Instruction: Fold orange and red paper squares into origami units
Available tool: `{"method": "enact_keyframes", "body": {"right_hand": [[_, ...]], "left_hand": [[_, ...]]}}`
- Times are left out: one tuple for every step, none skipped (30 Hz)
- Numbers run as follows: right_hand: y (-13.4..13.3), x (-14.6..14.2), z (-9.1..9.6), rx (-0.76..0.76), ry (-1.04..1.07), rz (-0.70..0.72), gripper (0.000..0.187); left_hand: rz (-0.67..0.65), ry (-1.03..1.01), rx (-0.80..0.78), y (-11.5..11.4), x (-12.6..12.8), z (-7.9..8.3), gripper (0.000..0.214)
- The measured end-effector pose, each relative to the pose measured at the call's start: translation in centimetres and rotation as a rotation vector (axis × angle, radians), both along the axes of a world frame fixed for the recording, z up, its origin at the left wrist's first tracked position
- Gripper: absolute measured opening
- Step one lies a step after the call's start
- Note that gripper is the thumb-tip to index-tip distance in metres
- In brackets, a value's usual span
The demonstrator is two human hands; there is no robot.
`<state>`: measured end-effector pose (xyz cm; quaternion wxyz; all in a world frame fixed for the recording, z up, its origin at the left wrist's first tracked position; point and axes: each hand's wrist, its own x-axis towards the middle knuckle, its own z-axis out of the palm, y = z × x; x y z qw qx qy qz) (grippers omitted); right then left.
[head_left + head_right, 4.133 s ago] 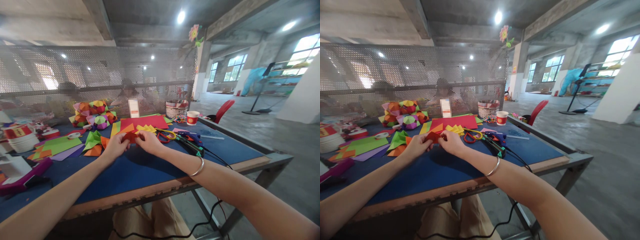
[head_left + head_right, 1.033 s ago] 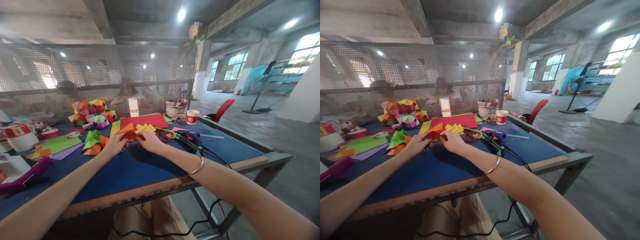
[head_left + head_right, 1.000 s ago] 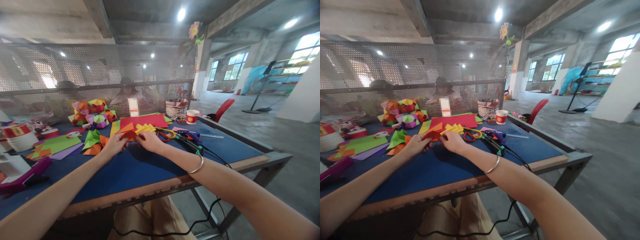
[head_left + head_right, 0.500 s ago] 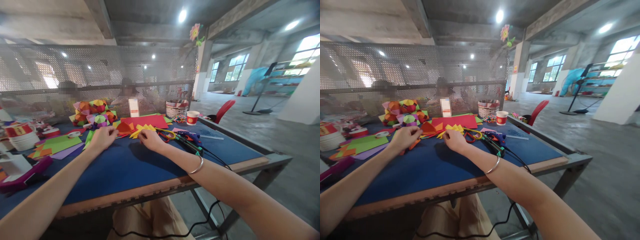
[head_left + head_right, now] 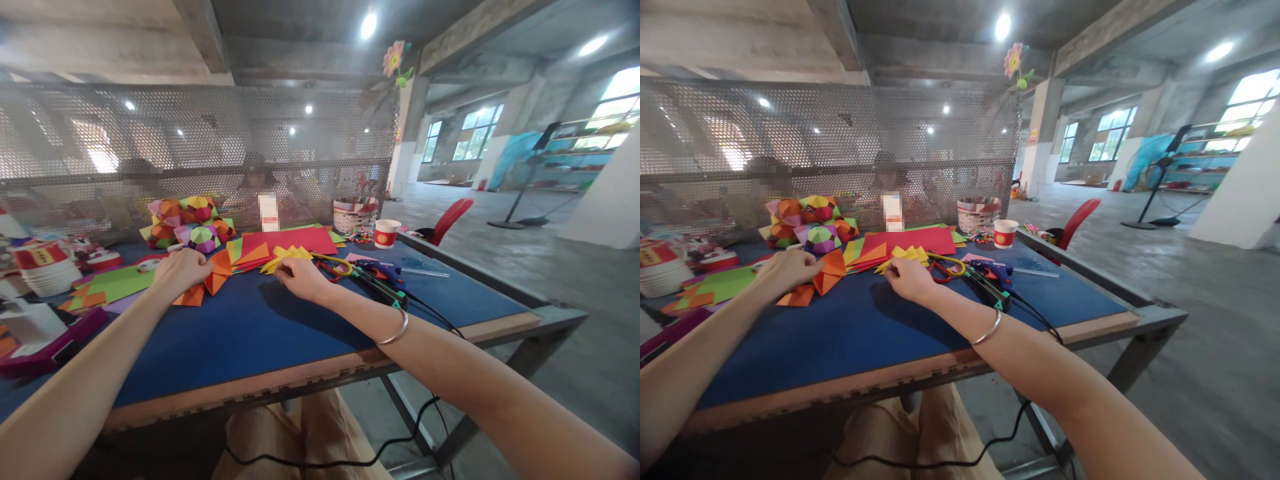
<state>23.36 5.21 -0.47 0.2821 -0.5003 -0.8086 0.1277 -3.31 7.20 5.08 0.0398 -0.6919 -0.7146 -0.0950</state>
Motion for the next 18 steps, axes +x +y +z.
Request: {"method": "enact_keyframes", "body": {"right_hand": [[0.0,0.0,0.0,0.002,-0.003,0.002,0.032],[0.0,0.0,0.0,0.004,-0.006,0.004,0.032],[0.0,0.0,0.0,0.006,-0.009,0.004,0.032],[0.0,0.0,0.0,0.008,-0.012,0.003,0.032],[0.0,0.0,0.0,0.008,-0.015,0.002,0.032],[0.0,0.0,0.0,0.008,-0.018,0.000,0.032],[-0.1,0.0,0.0,0.008,-0.021,-0.001,0.032],[-0.1,0.0,0.1,0.007,-0.024,-0.002,0.032],[-0.1,-0.1,0.1,0.007,-0.026,-0.002,0.032],[-0.1,-0.1,0.1,0.007,-0.028,-0.002,0.032],[-0.1,-0.1,0.1,0.008,-0.029,0.000,0.032],[-0.2,-0.1,0.1,0.009,-0.029,0.002,0.032],[-0.2,-0.1,0.1,0.010,-0.029,0.005,0.031],[-0.2,-0.1,0.0,0.010,-0.029,0.008,0.031],[-0.1,-0.1,0.0,0.010,-0.029,0.011,0.031],[-0.1,-0.1,0.0,0.009,-0.028,0.014,0.031],[-0.1,-0.1,0.0,0.009,-0.028,0.016,0.031],[-0.1,-0.1,-0.1,0.010,-0.027,0.017,0.031]], "left_hand": [[0.003,-0.001,-0.005,0.0,0.0,0.1,0.037],[0.001,-0.003,-0.008,0.1,0.0,0.2,0.037],[-0.005,-0.005,-0.011,0.2,0.0,0.4,0.037],[-0.014,-0.007,-0.015,0.2,0.1,0.6,0.037],[-0.023,-0.008,-0.021,0.3,0.2,0.7,0.037],[-0.032,-0.005,-0.032,0.3,0.2,0.9,0.037],[-0.038,0.002,-0.048,0.4,0.3,1.0,0.037],[-0.039,0.013,-0.068,0.3,0.3,1.1,0.037],[-0.036,0.029,-0.091,0.2,0.3,1.1,0.037],[-0.025,0.048,-0.116,0.1,0.3,1.2,0.037],[-0.009,0.071,-0.140,0.0,0.2,1.2,0.036],[0.010,0.095,-0.160,-0.1,0.1,1.2,0.036],[0.030,0.119,-0.175,-0.2,0.1,1.2,0.036],[0.048,0.145,-0.184,-0.3,0.0,1.2,0.037],[0.063,0.170,-0.187,-0.4,-0.1,1.2,0.037],[0.073,0.194,-0.184,-0.5,-0.1,1.3,0.037],[0.082,0.216,-0.178,-0.6,-0.1,1.4,0.037],[0.091,0.236,-0.172,-0.7,-0.1,1.5,0.037]]}}
